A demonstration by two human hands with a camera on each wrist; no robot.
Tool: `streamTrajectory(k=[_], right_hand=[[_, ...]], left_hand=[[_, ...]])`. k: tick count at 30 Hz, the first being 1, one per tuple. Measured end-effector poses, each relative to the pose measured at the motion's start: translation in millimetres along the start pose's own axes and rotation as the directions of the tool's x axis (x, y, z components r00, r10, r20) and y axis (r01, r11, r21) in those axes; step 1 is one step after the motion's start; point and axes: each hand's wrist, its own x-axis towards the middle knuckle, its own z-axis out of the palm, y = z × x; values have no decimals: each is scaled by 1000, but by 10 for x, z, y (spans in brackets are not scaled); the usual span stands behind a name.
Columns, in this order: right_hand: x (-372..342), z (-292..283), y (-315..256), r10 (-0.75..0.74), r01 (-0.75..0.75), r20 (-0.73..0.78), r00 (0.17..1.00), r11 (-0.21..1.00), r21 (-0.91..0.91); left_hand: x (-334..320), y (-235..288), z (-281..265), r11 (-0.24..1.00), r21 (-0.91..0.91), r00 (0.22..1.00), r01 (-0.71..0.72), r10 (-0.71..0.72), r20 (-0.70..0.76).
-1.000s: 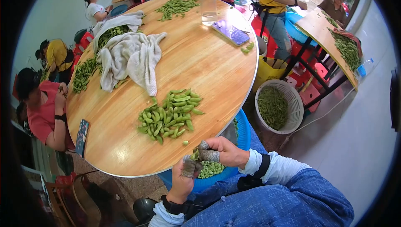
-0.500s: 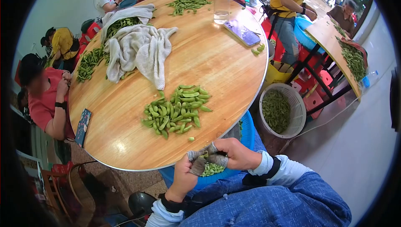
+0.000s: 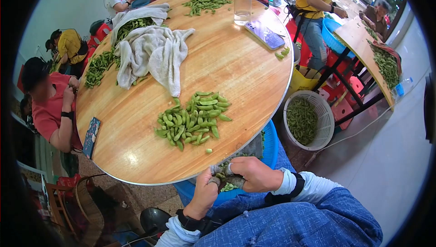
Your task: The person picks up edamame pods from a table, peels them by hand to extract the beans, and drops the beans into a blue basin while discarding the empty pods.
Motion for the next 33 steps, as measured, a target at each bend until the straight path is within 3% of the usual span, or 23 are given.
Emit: streamTrajectory(k=[2,3,5,6,8,9,12,15,18,21,24,25,28,31,33], right_hand=[[-48,-71,7,54,-50,-70,996,997,57],[-86,-126,21,84,-75,-104,991,993,89],[-154,-414,75,73,-68,-262,962,997,31],[-209,-582,103,206,-174,-290,935,976,131],[-344,-856,277,288,-365,-444,849,926,-99],[-433,-961,442,251,-371,-478,841,912,-173],[-610,-1103,510,326,-508,-535,779,829,-233],[-691,-1081,477,405,-540,-550,730,836,-101],[-651,-967,492,359,-458,-549,755,887,-49],[-479,-819,426,281,-353,-524,804,935,-41],[-338,-731,291,300,-362,-420,856,930,-73],[-296,-714,245,324,-380,-368,871,920,-90],[-229,-522,291,239,-246,-333,912,969,20],[-137,-438,141,153,-144,-296,943,988,51],[-86,-345,141,177,-153,-252,951,982,110]], left_hand=[[28,4,7,985,157,998,-67,63,25],[19,52,12,926,352,988,-140,152,-6],[22,239,26,680,692,939,-242,343,-8],[68,312,25,571,777,904,-264,428,-7],[180,451,22,325,908,813,-266,582,30],[238,486,7,224,959,829,-176,559,21],[216,547,66,116,991,938,-64,345,20],[41,436,111,106,957,888,-271,411,206],[-35,487,78,103,947,888,-306,391,244],[107,551,28,76,944,772,-322,599,215],[360,577,-55,-25,964,737,-265,639,219],[440,555,-98,-63,969,752,-237,620,224],[588,512,-225,-130,962,733,-242,625,269],[548,568,-196,-208,959,779,-194,561,280],[486,584,-213,-138,966,763,-219,593,257]])
